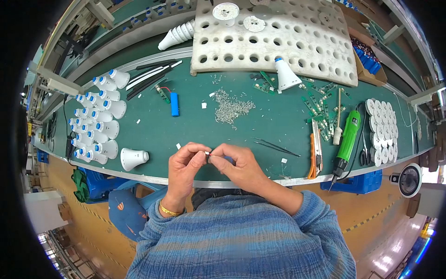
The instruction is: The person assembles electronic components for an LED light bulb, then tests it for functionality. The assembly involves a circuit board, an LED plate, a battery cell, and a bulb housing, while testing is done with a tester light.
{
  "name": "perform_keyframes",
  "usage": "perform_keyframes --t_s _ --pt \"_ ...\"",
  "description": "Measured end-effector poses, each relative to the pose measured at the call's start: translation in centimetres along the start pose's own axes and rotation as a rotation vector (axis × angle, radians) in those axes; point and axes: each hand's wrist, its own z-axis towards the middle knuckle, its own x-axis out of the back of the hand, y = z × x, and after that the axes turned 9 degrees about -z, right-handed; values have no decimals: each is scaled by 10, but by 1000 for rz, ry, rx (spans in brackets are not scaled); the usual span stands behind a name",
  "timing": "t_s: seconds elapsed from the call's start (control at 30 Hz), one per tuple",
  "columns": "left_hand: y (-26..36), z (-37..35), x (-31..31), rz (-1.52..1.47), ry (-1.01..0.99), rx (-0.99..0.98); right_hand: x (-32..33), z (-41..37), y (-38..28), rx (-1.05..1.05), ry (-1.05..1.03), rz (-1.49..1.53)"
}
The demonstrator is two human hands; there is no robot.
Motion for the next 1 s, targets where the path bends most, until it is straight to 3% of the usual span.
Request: perform_keyframes --t_s 0.7,0.8,0.83,0.93,1.0 --pt "-6 -4 1 201 92 -7 -1 1 12 -67 13 -54" --pt "-7 -5 4 242 100 -5 -2 2 17 -78 -29 47" --pt "-9 -6 6 255 103 -17 -5 2 19 -53 5 -13" --pt "-7 -6 7 251 126 -18 -12 6 13 280 158 -327" --pt "-8 -7 6 211 130 -1 -14 6 15 337 186 -387"
